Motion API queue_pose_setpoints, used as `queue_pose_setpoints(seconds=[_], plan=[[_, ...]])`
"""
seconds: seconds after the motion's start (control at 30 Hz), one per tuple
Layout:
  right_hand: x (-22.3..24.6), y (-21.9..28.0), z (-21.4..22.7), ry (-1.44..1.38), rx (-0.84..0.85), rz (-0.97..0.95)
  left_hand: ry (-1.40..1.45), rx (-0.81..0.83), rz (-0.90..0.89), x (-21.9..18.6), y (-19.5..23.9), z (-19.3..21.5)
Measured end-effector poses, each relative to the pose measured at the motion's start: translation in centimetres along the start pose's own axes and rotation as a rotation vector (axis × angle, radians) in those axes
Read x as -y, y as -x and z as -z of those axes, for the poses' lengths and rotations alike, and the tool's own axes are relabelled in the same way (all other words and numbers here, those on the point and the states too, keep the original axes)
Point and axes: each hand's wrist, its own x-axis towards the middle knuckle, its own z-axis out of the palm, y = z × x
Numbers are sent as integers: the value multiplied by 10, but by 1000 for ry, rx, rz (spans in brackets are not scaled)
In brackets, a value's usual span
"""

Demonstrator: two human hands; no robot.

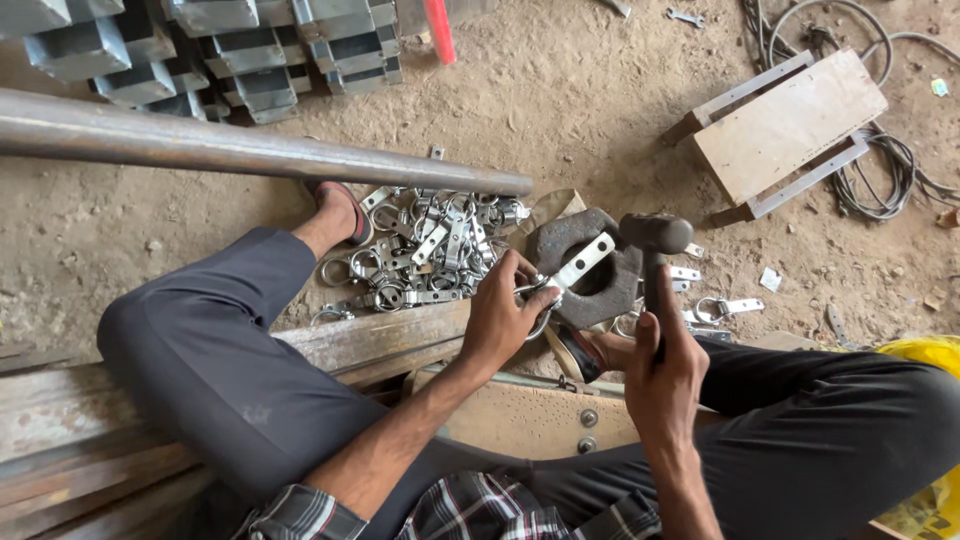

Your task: The person assembles metal components together using a hammer and a jig to secure parts, repeatedly striking the metal pieces to join them and setting aside finished units.

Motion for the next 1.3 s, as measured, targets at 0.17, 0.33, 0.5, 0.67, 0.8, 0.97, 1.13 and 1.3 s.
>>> queue_pose_setpoints(seconds=[0.17, 0.33, 0.5, 0.67, 0.8, 0.97, 1.13, 1.3], plan=[[9, 3, 0, -112, 119, 48, -15, -18, -42, 3, 0, 2], [9, 2, 11, -147, 167, -39, -10, -8, -52, 7, -2, 5], [-4, 11, 0, -161, 104, 55, -22, -1, -28, 6, -2, 3], [-18, 10, -17, -258, 94, -62, -100, 160, 204, -6, -5, 21], [-24, 12, -15, -178, -93, 69, -321, 267, 190, -11, -8, 31], [-20, 6, -21, -45, 49, -190, -441, 94, -81, -19, -1, 24], [-19, 4, -24, -138, 41, -106, -511, 126, -94, -20, 2, 21], [-20, 5, -23, -104, 74, -222, -475, 146, -60, -26, 2, 20]])
